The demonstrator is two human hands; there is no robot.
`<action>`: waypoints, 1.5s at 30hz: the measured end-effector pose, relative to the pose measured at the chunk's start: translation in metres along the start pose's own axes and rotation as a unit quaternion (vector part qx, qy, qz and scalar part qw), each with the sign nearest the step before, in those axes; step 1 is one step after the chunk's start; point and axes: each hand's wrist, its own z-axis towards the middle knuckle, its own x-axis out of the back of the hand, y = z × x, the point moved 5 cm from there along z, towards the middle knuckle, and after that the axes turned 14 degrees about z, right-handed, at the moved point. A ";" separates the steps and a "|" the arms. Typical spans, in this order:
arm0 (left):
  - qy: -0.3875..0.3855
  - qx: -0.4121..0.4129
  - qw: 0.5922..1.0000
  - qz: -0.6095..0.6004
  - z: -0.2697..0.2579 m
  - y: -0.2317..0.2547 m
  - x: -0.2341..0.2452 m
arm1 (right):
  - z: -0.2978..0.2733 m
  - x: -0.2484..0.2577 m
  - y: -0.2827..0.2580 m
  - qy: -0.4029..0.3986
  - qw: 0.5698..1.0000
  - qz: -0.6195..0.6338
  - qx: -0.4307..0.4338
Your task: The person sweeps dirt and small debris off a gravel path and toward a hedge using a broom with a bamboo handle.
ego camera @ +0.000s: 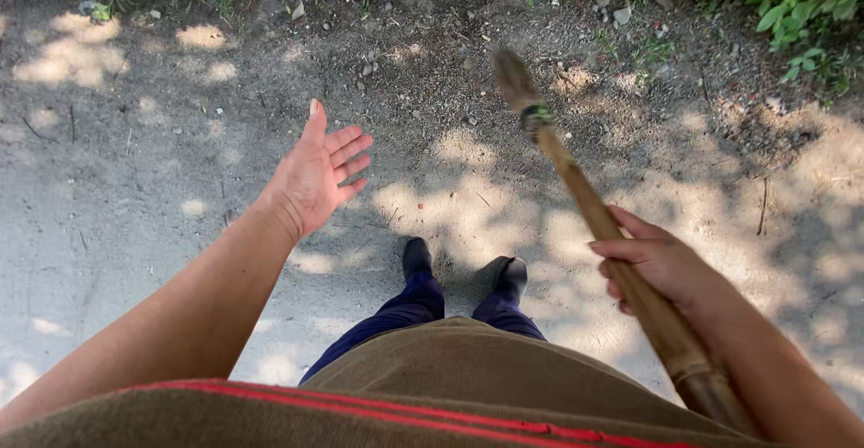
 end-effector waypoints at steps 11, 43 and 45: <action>0.076 0.048 0.996 -0.008 -0.033 -0.035 0.044 | 0.019 -0.077 0.002 -0.045 0.995 -0.086 -0.037; 0.041 0.005 0.999 0.035 0.098 0.102 -0.119 | 0.081 0.041 -0.135 -0.107 0.989 -0.101 0.020; 0.055 0.003 0.998 0.038 0.101 0.107 -0.119 | 0.113 0.097 -0.135 -0.047 0.995 -0.087 0.020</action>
